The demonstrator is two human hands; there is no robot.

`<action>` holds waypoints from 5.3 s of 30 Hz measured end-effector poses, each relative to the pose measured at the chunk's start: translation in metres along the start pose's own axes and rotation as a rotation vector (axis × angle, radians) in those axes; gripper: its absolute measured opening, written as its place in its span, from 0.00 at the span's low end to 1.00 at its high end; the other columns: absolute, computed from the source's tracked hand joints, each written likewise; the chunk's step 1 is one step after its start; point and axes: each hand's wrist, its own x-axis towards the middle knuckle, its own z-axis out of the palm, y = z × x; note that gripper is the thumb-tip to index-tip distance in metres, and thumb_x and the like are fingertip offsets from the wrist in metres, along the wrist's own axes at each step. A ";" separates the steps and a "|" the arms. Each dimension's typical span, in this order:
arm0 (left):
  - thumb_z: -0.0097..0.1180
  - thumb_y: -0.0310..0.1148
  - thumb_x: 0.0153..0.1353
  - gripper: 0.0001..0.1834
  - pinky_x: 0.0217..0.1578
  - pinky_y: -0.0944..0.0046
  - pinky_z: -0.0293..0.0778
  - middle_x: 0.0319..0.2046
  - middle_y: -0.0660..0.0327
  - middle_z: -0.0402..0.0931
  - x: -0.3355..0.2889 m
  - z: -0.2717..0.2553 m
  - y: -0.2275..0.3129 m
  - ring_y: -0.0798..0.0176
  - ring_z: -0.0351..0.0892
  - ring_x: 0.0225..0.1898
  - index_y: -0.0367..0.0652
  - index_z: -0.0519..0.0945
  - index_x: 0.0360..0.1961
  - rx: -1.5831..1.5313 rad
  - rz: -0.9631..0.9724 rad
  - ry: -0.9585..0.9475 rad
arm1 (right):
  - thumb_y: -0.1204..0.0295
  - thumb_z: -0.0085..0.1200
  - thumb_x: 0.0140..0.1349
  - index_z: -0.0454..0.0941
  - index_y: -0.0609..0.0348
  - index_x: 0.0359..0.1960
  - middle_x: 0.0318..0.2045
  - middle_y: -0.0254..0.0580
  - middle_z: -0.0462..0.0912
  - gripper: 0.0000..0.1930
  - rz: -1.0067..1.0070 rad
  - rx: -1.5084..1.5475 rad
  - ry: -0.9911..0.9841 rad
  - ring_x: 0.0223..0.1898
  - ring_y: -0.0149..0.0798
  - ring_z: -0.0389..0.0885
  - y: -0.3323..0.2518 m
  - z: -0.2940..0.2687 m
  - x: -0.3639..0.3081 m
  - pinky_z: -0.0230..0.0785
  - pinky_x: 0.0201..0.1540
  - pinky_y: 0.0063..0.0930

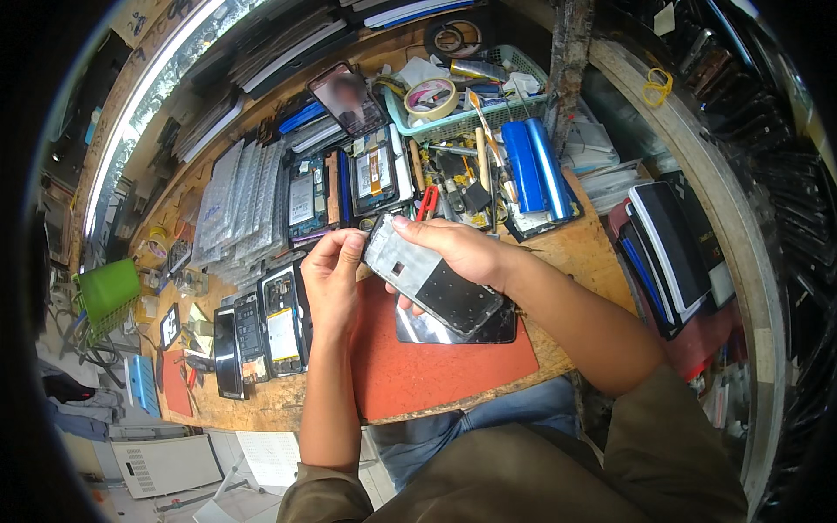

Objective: The person disassembles a smartphone, removes the back cover, and handles internal components. They apply adhesive tape to the back cover and place it on a heating plate, then wipe the surface with a cloth. The person continues to handle the back cover and other phone parts on the workbench.

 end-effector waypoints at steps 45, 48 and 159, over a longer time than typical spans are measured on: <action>0.55 0.23 0.70 0.08 0.36 0.62 0.71 0.28 0.57 0.75 0.004 -0.009 0.003 0.59 0.75 0.31 0.34 0.75 0.31 0.509 0.432 0.158 | 0.45 0.37 0.79 0.77 0.67 0.51 0.38 0.50 0.85 0.32 0.016 -0.157 -0.137 0.32 0.40 0.88 -0.009 0.003 -0.008 0.85 0.37 0.35; 0.54 0.31 0.76 0.12 0.35 0.71 0.68 0.29 0.67 0.72 0.007 -0.016 0.001 0.73 0.68 0.32 0.38 0.76 0.34 0.264 0.271 0.171 | 0.46 0.37 0.79 0.77 0.68 0.52 0.40 0.53 0.86 0.32 -0.001 -0.097 -0.087 0.34 0.42 0.89 -0.012 0.002 -0.010 0.85 0.38 0.37; 0.52 0.37 0.76 0.25 0.58 0.58 0.76 0.57 0.53 0.77 -0.200 0.020 0.027 0.61 0.79 0.58 0.33 0.67 0.68 -0.529 -0.477 -0.121 | 0.73 0.55 0.60 0.79 0.65 0.45 0.44 0.47 0.74 0.13 -0.649 -1.706 0.162 0.43 0.46 0.78 0.059 0.091 -0.114 0.71 0.46 0.38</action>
